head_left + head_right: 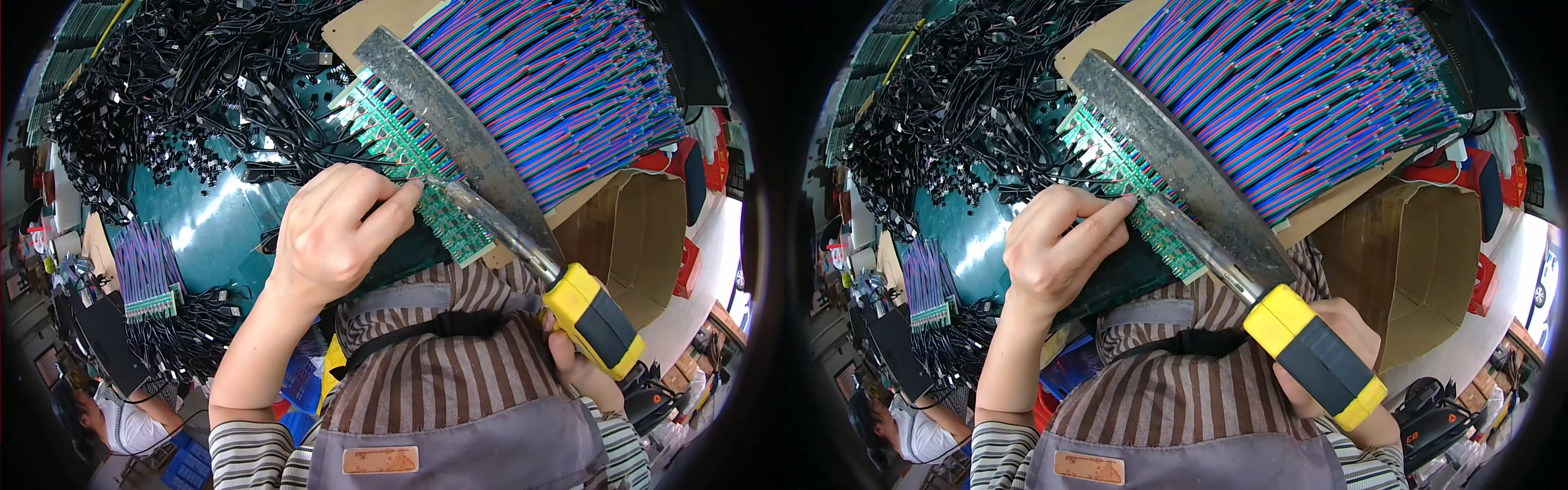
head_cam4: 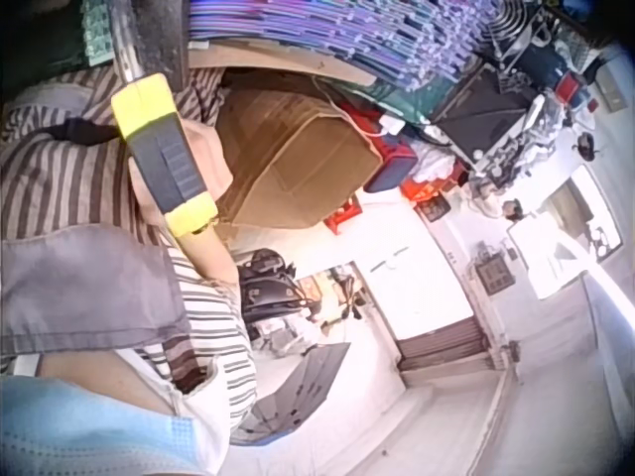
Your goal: The person solders wires and connectors onto printed circuit boards using a soldering iron.
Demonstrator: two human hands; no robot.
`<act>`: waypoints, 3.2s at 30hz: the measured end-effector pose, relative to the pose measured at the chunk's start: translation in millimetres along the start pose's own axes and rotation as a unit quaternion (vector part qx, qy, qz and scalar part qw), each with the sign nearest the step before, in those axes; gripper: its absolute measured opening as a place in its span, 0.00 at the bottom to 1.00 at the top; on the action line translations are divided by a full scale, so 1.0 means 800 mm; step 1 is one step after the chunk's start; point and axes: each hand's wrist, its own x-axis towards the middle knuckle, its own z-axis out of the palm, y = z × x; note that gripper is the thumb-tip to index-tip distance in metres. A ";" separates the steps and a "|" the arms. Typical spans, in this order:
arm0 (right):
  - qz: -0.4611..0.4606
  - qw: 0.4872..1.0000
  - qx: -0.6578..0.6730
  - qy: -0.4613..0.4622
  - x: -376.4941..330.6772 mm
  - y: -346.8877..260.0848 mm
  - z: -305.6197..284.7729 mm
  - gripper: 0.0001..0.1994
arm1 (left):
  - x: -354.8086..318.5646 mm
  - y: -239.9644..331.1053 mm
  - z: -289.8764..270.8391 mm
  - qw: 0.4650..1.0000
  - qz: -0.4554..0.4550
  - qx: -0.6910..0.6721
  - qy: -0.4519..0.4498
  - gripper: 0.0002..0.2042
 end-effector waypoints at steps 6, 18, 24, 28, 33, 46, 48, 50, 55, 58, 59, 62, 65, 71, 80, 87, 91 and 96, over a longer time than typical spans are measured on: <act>-0.046 0.997 0.040 0.039 -0.011 0.021 0.004 0.13 | 0.000 0.000 -0.001 1.000 -0.003 0.001 -0.002 0.14; -0.013 0.963 0.241 0.117 -0.021 0.046 -0.049 0.31 | 0.002 0.007 -0.004 1.000 -0.006 0.018 -0.009 0.16; -0.136 0.899 0.050 0.414 0.039 0.096 -0.073 0.21 | 0.001 0.005 -0.004 0.999 -0.008 0.020 -0.027 0.17; 0.040 0.904 0.043 0.424 0.061 0.102 -0.068 0.14 | 0.001 0.006 -0.007 0.999 -0.013 0.022 -0.036 0.17; -0.062 0.913 -0.003 0.403 0.041 0.085 -0.054 0.16 | 0.001 0.005 -0.014 0.998 -0.023 0.037 -0.050 0.17; -0.079 0.997 0.016 0.021 -0.007 0.010 -0.007 0.13 | 0.006 -0.003 -0.008 0.999 0.011 -0.007 -0.042 0.14; -0.023 0.999 0.026 0.003 -0.003 0.002 -0.003 0.13 | 0.003 -0.004 -0.009 0.999 0.001 -0.027 -0.038 0.13; -0.036 0.999 0.033 0.007 -0.004 0.011 0.001 0.13 | 0.002 -0.005 -0.010 0.999 -0.002 -0.034 -0.037 0.13; 0.008 0.996 0.077 0.037 -0.014 0.018 0.009 0.15 | 0.002 -0.009 -0.008 0.998 0.009 -0.053 -0.034 0.15; -0.006 0.998 0.059 0.037 -0.012 0.020 0.010 0.15 | 0.002 -0.009 -0.007 0.998 0.022 -0.034 -0.049 0.15; -0.004 0.998 0.059 0.035 -0.009 0.020 0.010 0.15 | 0.002 -0.008 -0.006 0.998 0.030 -0.021 -0.049 0.15; -0.050 0.998 0.028 0.023 -0.005 0.018 0.008 0.14 | 0.001 0.001 -0.007 0.998 0.044 0.006 -0.036 0.16; -0.058 0.997 0.028 0.034 -0.004 0.021 0.010 0.14 | 0.001 0.000 -0.003 0.998 0.054 0.020 -0.025 0.16; -0.109 0.992 0.043 0.044 -0.018 0.040 0.011 0.14 | 0.001 -0.001 -0.003 0.997 0.062 0.027 -0.029 0.16; 0.038 0.984 0.166 0.047 -0.025 0.029 0.013 0.17 | -0.001 -0.001 -0.007 0.997 0.062 0.026 -0.027 0.16; 0.065 0.955 0.279 0.074 -0.009 0.016 0.026 0.29 | 0.001 0.003 -0.011 0.997 0.064 0.017 -0.049 0.15; 0.047 0.962 0.264 0.047 -0.014 0.035 0.030 0.34 | 0.003 0.005 -0.022 0.996 0.047 0.006 -0.073 0.13; 0.038 0.950 0.304 0.067 -0.023 0.066 0.025 0.34 | 0.036 -0.033 -0.059 0.989 -0.080 -0.060 -0.113 0.10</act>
